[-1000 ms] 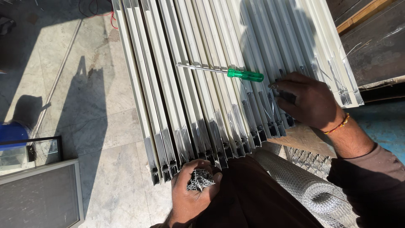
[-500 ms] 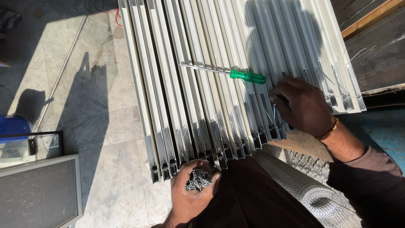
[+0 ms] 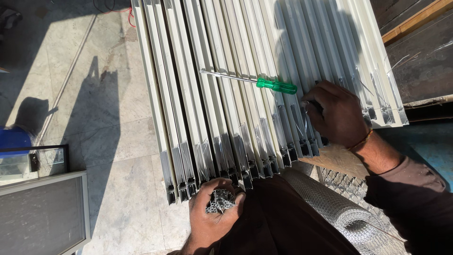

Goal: The person stands at a stack of white aluminum window-frame profiles and inserts small metal clips into the channels of the extrusions one at a time, holding a bundle of clips in one hand while pressing each clip into place with the other. A screwdriver rests on the profiles nearby.

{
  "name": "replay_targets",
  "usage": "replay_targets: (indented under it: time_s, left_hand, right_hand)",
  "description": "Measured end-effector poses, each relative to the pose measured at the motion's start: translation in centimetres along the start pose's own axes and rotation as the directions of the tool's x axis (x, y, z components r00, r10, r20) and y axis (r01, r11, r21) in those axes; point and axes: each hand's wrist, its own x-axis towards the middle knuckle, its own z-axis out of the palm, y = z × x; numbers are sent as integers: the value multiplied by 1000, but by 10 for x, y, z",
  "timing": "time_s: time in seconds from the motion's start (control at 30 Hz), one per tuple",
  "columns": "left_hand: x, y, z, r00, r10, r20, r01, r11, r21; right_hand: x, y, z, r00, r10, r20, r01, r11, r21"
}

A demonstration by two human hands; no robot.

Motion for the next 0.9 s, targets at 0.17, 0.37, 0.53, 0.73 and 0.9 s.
replay_targets:
  time_s: [0.17,0.37,0.53,0.73,0.9]
  left_hand:
    - [1,3,-1,1000,6,7,-6,1000,5]
    - [3,4,-1,1000,20,-10,-20,1000,3]
    - [3,5,-1,1000,-13,-12,13,1000,14]
    - [4,6,-2,1000,-19,-10,19,1000,5]
    - [4,5,-2,1000,28,-5,-28,999,-21]
  right_hand:
    - [-7,-9,-1,998,-35,-47,36,999,15]
    - [0,-2,3,998,-19,-51,19,1000,-11]
    - [-7,-5,2,997,-71,-37,70,997,-32]
    - [0,-1,4,998,-13,-60,9,998,-62]
    - [-12,-12,1,999,-6,-47,5,1000,-31]
